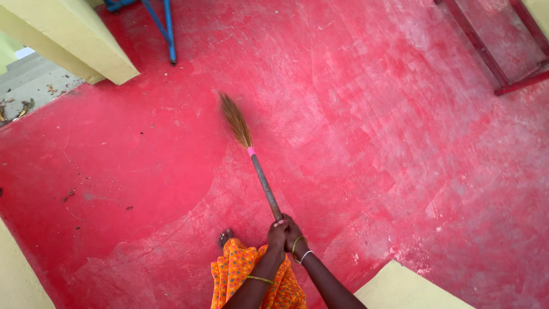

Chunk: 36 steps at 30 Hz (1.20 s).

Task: The person sweeps debris, including paper, dust, and dried leaves, across a red-painted balcony using a broom.

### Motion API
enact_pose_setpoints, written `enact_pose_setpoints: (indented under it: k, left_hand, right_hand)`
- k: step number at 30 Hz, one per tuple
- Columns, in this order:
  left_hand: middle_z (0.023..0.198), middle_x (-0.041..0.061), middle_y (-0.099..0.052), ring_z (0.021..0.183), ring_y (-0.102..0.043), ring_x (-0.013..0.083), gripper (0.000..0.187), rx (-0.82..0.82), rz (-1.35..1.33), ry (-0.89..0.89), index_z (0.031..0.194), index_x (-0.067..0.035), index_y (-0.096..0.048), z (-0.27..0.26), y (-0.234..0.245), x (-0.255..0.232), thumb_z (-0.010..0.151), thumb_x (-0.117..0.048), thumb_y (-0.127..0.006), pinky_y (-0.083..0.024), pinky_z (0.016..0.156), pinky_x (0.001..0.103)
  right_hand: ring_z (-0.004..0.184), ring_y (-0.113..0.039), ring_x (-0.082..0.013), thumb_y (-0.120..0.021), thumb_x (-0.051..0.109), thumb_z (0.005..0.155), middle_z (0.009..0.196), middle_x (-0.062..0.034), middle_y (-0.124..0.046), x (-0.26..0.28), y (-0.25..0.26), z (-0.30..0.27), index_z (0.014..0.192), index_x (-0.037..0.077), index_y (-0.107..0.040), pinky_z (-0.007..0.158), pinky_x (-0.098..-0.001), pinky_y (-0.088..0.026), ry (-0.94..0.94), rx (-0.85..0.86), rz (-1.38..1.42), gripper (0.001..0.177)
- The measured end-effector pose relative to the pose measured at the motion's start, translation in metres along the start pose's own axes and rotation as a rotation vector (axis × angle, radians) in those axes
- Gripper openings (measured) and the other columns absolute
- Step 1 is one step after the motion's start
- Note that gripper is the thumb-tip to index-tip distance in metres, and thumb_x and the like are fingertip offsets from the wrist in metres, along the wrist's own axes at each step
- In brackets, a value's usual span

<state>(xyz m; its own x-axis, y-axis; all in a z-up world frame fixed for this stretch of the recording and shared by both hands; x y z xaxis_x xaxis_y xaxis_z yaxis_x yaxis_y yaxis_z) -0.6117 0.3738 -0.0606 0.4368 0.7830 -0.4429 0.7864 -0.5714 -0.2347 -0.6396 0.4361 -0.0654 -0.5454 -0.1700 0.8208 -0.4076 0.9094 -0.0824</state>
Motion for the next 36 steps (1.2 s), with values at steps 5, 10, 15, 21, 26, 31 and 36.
enact_pose_setpoints:
  k: [5,10,15,21,26,31,36]
  left_hand:
    - [0.083,0.006,-0.063,0.075,-0.060,0.0194,0.014,0.151,0.178,0.078,0.102,-0.007,-0.063,0.027,-0.042,-0.039,0.093,-0.017,-0.062,-0.049,0.065,0.037]
    - [0.091,0.007,-0.070,0.084,-0.067,0.0180,0.017,0.302,0.184,0.122,0.106,-0.003,-0.064,0.063,-0.049,-0.112,0.095,-0.016,-0.064,-0.055,0.073,0.034]
    - [0.098,0.013,-0.071,0.089,-0.067,0.0278,0.029,0.104,-0.375,0.209,0.114,-0.004,-0.063,0.083,0.009,-0.155,0.094,-0.023,-0.053,-0.056,0.076,0.043]
    - [0.096,0.008,-0.061,0.087,-0.062,0.0192,0.027,-0.186,-0.439,-0.208,0.119,-0.005,-0.061,0.083,0.057,-0.187,0.093,-0.009,-0.058,-0.053,0.074,0.035]
    - [0.091,0.003,-0.063,0.083,-0.061,0.0152,0.032,-0.053,-0.279,-0.125,0.120,-0.014,-0.060,0.090,0.038,-0.194,0.089,-0.004,-0.058,-0.052,0.073,0.033]
    - [0.086,0.004,-0.067,0.079,-0.063,0.0141,0.014,0.204,-0.183,-0.113,0.100,-0.005,-0.065,0.129,-0.005,-0.265,0.100,-0.018,-0.060,-0.052,0.070,0.028]
    - [0.075,0.008,-0.060,0.056,-0.055,0.0198,0.022,0.028,-0.181,0.026,0.095,-0.009,-0.064,0.166,0.012,-0.298,0.096,-0.030,-0.058,-0.042,0.045,0.038]
  right_hand:
    - [0.059,-0.047,-0.0154,-0.054,0.005,0.098,0.082,-0.0063,-0.060,0.018,0.027,0.036,0.145,0.017,-0.058,0.046,-0.0321,-0.039,-0.127,-0.209,-0.009,0.049]
    - [0.062,-0.053,-0.0160,-0.053,0.011,0.101,0.083,-0.0085,-0.064,0.056,-0.019,0.111,0.140,0.013,-0.061,0.049,-0.0345,-0.042,-0.124,-0.311,-0.117,0.040]
    - [0.064,-0.059,-0.0166,-0.052,0.017,0.104,0.085,-0.0107,-0.068,0.069,-0.094,0.156,0.135,0.009,-0.064,0.052,-0.0369,-0.046,-0.337,-0.055,-0.553,0.033]
    - [0.079,-0.061,-0.0106,-0.068,0.022,0.097,0.097,-0.0058,-0.073,0.086,-0.144,0.160,0.144,0.013,-0.059,0.067,-0.0297,-0.053,-0.047,0.267,-0.455,0.049]
    - [0.084,-0.062,-0.0109,-0.072,0.018,0.094,0.102,-0.0047,-0.074,0.098,-0.128,0.161,0.143,0.012,-0.058,0.070,-0.0285,-0.054,0.080,0.149,-0.438,0.052]
    - [0.074,-0.066,-0.0131,-0.054,0.009,0.099,0.096,-0.0068,-0.073,0.136,-0.119,0.239,0.146,0.012,-0.053,0.058,-0.0307,-0.054,0.006,-0.229,-0.240,0.047]
    - [0.069,-0.061,-0.0161,-0.054,0.014,0.101,0.090,-0.0107,-0.070,0.164,-0.171,0.281,0.145,0.015,-0.057,0.055,-0.0331,-0.050,-0.151,-0.098,-0.487,0.044]
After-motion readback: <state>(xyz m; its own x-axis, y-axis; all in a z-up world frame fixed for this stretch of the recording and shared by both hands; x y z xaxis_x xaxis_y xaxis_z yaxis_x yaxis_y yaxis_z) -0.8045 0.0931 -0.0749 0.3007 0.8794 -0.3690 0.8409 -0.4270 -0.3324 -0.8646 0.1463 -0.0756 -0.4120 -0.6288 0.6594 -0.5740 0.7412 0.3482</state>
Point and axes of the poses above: each hand's wrist, its own z-axis towards the middle knuckle, its own y-axis out of the back of the hand, x = y × z, the point moved 6 cm from there along z, towards the middle knuckle
